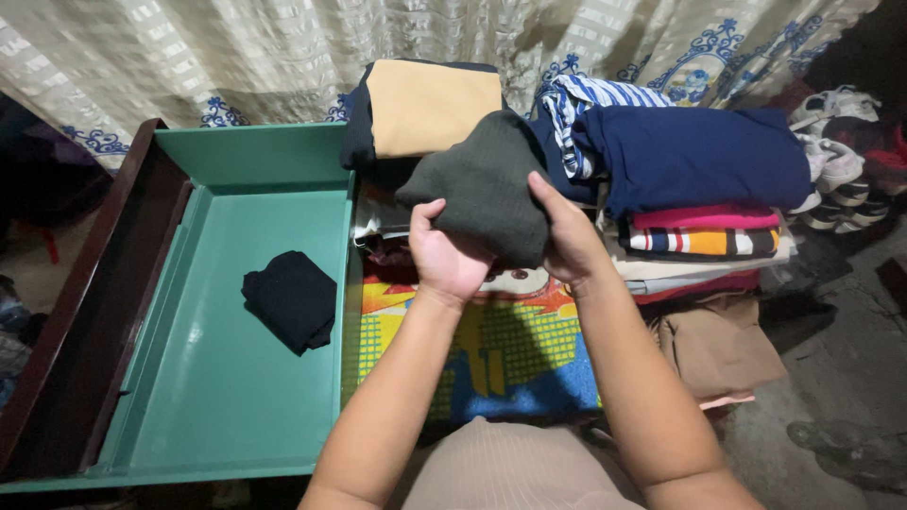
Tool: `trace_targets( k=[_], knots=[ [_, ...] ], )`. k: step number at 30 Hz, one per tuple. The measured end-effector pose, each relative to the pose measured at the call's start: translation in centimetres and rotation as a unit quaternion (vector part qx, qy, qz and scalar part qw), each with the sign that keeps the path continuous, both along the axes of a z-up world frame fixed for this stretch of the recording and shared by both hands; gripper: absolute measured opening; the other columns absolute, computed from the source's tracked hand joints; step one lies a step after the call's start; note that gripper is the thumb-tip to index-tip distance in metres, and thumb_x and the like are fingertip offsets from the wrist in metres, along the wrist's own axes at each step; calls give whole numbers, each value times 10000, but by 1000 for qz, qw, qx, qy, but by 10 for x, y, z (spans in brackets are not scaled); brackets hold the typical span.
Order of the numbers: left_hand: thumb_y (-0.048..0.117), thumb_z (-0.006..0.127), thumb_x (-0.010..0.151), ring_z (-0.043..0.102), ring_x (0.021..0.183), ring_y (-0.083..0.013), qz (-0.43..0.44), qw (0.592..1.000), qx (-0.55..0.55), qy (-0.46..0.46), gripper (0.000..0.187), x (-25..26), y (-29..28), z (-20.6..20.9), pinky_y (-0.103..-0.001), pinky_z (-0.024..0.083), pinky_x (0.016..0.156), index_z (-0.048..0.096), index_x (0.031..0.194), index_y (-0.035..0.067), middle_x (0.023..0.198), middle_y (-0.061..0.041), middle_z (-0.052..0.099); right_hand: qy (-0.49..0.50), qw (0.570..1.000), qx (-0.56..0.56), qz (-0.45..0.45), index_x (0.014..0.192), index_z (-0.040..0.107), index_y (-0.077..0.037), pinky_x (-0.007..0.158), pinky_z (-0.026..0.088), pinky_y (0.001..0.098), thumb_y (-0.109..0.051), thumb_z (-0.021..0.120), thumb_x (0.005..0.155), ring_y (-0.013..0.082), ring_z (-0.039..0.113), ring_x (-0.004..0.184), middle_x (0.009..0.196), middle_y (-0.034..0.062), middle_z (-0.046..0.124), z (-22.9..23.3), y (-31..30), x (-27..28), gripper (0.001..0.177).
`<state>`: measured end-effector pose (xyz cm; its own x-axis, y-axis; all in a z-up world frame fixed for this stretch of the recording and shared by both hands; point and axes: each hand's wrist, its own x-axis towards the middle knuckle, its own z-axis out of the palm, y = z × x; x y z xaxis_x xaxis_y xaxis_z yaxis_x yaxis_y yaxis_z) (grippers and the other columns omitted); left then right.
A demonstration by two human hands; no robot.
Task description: The person folds several garments one by one, including a black top, a navy blue top, a beige top, and a black bottom. Each item is smoothed, folded into a compact rectangle, and placed into a green plastic drawer.
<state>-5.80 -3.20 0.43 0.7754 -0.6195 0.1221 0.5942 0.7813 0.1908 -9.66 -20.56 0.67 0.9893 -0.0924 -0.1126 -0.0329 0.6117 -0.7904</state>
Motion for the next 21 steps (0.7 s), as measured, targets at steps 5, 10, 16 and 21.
trace_targets(
  k=[5,10,16,21],
  knots=[
    [343,556,894,579,1263,-312,-39,996,67,-34,570,9,4,-11,-498,418,1049,552,1393,67,1385,-113,626,-54,997,-11,-47,1226,643,38,934,593,399,-215,690,953,243,733,1019,1169,140,724,23,-8,-5,375],
    [264,614,944,578,1285,-318,-59,979,185,-54,489,26,12,-32,-511,447,1125,535,1368,34,1373,-160,610,-74,963,-219,-137,1195,683,0,850,581,331,-187,723,932,164,707,901,1061,64,741,64,-28,-7,325],
    [261,621,913,512,1385,-358,-66,942,320,-77,695,41,28,-45,-518,414,1141,354,1529,81,1487,-239,523,-185,897,-377,-135,1191,691,3,898,567,281,-151,743,970,109,694,949,1084,19,731,117,-49,9,275],
    [293,607,927,494,1400,-361,-61,940,311,-126,732,46,51,-36,-490,403,1136,350,1567,46,1517,-240,506,-265,866,-402,-134,1172,705,5,893,565,298,-152,783,986,120,682,937,1059,16,718,139,-66,73,256]
  ],
)
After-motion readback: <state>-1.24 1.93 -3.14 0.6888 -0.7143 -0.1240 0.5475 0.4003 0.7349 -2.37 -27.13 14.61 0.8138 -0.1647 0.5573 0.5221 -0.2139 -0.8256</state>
